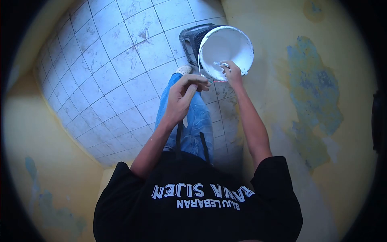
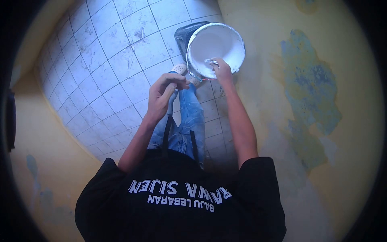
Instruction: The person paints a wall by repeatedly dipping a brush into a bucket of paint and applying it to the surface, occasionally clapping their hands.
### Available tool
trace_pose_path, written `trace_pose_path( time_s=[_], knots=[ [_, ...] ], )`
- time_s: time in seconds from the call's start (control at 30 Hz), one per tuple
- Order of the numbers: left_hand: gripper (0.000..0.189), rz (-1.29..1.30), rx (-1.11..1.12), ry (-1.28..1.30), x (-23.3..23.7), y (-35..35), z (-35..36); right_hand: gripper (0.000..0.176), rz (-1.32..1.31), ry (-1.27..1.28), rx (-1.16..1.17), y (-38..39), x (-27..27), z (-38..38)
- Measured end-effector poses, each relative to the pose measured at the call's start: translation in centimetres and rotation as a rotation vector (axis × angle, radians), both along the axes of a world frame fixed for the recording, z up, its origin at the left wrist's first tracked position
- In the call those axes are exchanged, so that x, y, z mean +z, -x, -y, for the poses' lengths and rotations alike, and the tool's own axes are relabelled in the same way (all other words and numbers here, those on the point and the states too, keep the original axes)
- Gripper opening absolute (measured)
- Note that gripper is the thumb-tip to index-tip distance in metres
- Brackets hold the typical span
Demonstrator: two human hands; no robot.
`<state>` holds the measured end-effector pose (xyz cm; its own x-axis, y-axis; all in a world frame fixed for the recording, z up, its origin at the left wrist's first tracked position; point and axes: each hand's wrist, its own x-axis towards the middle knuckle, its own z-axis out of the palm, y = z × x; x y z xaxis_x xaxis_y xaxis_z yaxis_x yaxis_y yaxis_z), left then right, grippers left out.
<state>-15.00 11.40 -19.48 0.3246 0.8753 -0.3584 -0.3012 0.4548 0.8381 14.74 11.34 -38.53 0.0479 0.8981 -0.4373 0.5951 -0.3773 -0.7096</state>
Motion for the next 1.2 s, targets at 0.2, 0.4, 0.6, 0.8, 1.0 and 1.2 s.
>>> trace_pose_path(
  time_s=[0.2,0.4,0.6,0.8,1.0,1.2],
  knots=[
    [0.028,-0.008,0.049,0.005,0.6,0.6,-0.2,0.016,0.000,-0.068,-0.119,-0.3,1.3,-1.0],
    [0.028,0.002,0.050,0.004,0.4,1.1,-0.5,0.033,0.335,0.074,-0.614,-1.7,1.9,-2.7],
    [0.028,0.005,0.066,-0.014,0.8,1.9,-1.3,0.037,0.708,-0.079,-0.539,-3.5,2.1,-2.1],
    [0.028,0.061,-0.008,-0.097,2.3,0.9,-3.8,0.037,0.348,-0.192,-1.038,-6.7,8.2,-1.4],
    [0.032,0.090,-0.180,-0.269,5.1,-2.7,-7.3,0.028,-0.524,-0.363,-1.443,-9.7,17.0,1.2],
    [0.028,0.130,-0.267,-0.399,10.3,-7.9,-9.6,0.021,-1.191,-0.657,-1.432,-11.3,27.1,7.0]
  ],
)
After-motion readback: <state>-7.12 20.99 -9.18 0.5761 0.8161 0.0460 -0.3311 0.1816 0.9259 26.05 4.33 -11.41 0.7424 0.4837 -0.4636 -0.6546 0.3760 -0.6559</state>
